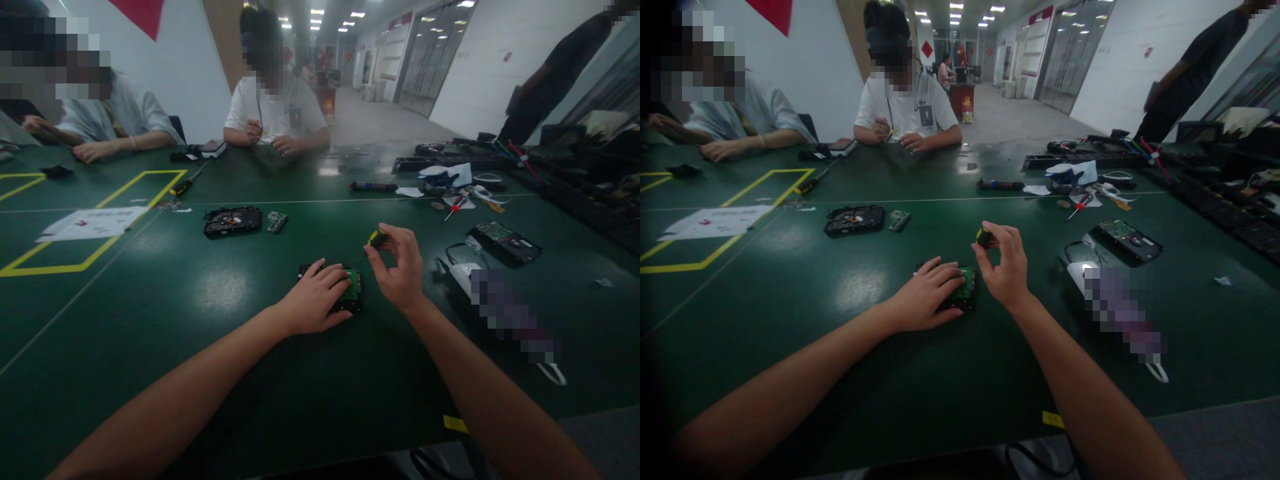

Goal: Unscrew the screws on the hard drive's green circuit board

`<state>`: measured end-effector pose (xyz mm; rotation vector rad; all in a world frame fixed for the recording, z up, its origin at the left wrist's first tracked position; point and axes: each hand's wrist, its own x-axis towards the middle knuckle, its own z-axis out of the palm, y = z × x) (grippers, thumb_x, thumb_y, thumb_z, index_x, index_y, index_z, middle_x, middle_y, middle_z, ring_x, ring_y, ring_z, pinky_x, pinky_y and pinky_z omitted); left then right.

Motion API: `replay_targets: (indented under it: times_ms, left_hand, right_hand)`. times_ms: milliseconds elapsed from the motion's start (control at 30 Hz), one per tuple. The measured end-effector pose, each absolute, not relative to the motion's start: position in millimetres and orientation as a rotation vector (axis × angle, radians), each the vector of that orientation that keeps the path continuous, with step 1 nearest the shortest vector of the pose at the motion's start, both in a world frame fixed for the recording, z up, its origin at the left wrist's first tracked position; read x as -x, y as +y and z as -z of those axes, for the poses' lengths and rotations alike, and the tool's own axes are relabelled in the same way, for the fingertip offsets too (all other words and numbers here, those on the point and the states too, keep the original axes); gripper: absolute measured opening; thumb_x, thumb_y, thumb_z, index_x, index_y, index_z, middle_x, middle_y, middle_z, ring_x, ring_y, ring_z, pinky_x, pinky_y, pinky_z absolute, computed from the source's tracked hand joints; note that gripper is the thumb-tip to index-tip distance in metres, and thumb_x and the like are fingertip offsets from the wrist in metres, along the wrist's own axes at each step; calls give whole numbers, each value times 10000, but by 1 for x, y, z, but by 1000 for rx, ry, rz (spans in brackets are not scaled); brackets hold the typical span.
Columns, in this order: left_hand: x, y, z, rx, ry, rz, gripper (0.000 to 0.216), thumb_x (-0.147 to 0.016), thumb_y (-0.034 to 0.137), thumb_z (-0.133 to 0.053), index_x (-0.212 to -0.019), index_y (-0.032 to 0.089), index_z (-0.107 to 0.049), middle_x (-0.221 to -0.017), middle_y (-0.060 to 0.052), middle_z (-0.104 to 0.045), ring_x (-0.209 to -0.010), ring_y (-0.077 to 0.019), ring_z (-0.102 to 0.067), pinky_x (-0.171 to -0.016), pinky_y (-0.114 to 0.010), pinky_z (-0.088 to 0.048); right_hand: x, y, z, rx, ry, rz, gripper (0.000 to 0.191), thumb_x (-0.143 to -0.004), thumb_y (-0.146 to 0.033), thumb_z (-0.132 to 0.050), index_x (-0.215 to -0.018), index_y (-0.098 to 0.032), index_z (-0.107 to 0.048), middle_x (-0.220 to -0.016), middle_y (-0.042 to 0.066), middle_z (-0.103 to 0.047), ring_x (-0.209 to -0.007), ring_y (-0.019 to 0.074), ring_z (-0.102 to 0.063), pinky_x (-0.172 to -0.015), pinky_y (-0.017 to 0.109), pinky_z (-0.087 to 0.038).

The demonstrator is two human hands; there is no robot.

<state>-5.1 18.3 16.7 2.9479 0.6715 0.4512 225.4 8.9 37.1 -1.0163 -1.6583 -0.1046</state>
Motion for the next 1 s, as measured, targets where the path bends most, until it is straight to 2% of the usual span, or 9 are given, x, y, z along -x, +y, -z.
replay_targets:
  times_ms: [167,333,500,733,833,1000]
  left_hand:
    - [10,24,-16,-2943,613,-454,605,-976,584,-562,-1446,205,-529,-1463,-149,-570,-1459,-362,-451,-1253,-606,-251]
    - [11,25,-14,-2932,616,-483,607,-980,600,-555,-1427,190,-544,-1446,-148,-586,-1461,-348,-450,-1262,-589,-252]
    - [11,25,-12,-2926,605,-506,604,-976,597,-567,-1421,190,-546,-1427,-149,-594,-1451,-351,-464,-1250,-601,-281]
    - [10,26,-8,-2929,595,-525,611,-970,599,-577,-1410,175,-556,-1412,-156,-592,-1445,-362,-467,-1246,-605,-294]
    - [11,26,-8,-2924,591,-530,610,-968,596,-582,-1414,181,-554,-1414,-154,-589,-1444,-365,-466,-1243,-608,-299]
    - [10,26,-7,-2915,618,-548,608,-978,600,-563,-1419,183,-549,-1417,-160,-581,-1444,-368,-466,-1238,-613,-305]
  right_hand:
    - [-226,10,-33,1023,-1681,22,589,-956,-157,-647,-1483,-356,-475,-1330,97,-578,-1096,261,-685,-871,469,-674]
    - [-229,9,-30,1001,-1660,-12,574,-961,-155,-651,-1480,-335,-485,-1338,101,-574,-1095,252,-698,-899,448,-665]
    - [-227,9,-32,1010,-1664,14,574,-971,-191,-657,-1490,-344,-467,-1319,97,-582,-1051,242,-698,-875,447,-666]
    - [-227,11,-35,998,-1638,69,547,-909,-275,-769,-1401,-351,-543,-1246,84,-570,-1031,247,-660,-794,415,-671]
    - [-228,14,-31,1022,-1621,45,519,-942,-261,-723,-1414,-360,-532,-1260,84,-586,-1044,254,-676,-822,435,-671]
    - [-224,14,-28,982,-1667,-114,546,-1010,-197,-580,-1515,-344,-435,-1407,102,-573,-1142,262,-697,-952,470,-645]
